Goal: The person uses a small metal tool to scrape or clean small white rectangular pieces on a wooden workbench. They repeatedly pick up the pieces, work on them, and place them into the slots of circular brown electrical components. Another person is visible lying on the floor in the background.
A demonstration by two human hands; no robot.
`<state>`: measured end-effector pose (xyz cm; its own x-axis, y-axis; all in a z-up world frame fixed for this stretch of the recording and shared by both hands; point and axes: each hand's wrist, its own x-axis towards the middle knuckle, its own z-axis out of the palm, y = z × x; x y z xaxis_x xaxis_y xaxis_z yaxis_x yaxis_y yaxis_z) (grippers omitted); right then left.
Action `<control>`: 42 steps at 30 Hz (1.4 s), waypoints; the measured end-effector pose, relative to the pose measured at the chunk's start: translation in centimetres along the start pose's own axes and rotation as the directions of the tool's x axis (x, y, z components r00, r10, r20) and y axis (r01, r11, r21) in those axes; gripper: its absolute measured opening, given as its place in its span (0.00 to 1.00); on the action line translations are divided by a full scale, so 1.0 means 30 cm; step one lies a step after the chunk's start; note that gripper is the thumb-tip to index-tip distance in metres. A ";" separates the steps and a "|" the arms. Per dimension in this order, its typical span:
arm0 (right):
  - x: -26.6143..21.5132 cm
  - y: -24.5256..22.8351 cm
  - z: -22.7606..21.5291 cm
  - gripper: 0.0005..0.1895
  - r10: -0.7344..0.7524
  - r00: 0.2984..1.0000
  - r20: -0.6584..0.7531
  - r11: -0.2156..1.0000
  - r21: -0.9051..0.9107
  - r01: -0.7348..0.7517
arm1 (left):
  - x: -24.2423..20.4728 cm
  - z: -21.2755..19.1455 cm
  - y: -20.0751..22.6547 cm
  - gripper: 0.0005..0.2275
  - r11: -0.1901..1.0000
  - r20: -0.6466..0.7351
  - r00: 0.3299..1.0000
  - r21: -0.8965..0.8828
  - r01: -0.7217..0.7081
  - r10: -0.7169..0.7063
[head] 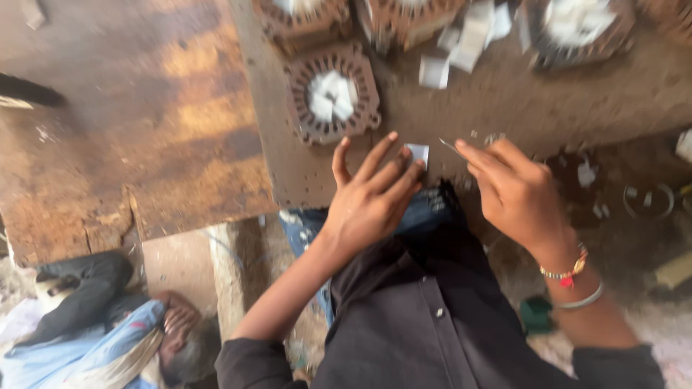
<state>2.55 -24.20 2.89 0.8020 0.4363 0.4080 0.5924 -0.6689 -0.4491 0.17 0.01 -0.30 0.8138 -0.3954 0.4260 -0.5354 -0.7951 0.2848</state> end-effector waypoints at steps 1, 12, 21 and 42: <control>0.007 -0.006 0.000 0.19 -0.019 0.999 0.043 0.999 -0.049 0.021 | -0.007 -0.001 -0.005 0.14 1.000 0.000 1.000 -0.011 -0.008 0.008; 0.033 0.021 0.020 0.26 -0.228 0.957 0.180 0.947 -0.188 0.260 | 0.007 -0.009 0.008 0.19 0.997 0.013 1.000 -0.082 0.007 -0.006; 0.071 0.026 0.008 0.32 -0.210 0.940 0.271 0.947 -0.182 0.264 | 0.031 -0.032 0.013 0.16 0.998 -0.045 0.999 -0.057 0.021 -0.023; 0.099 0.094 0.007 0.20 -0.480 0.775 0.412 0.814 -0.120 0.568 | 0.052 -0.008 0.022 0.17 0.999 -0.023 1.000 0.053 0.008 -0.007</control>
<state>6.63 -24.68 2.68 0.3687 0.9069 0.2040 0.9287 -0.3690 -0.0382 1.02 -1.03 0.76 0.8121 -0.3790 0.4438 -0.5160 -0.8215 0.2426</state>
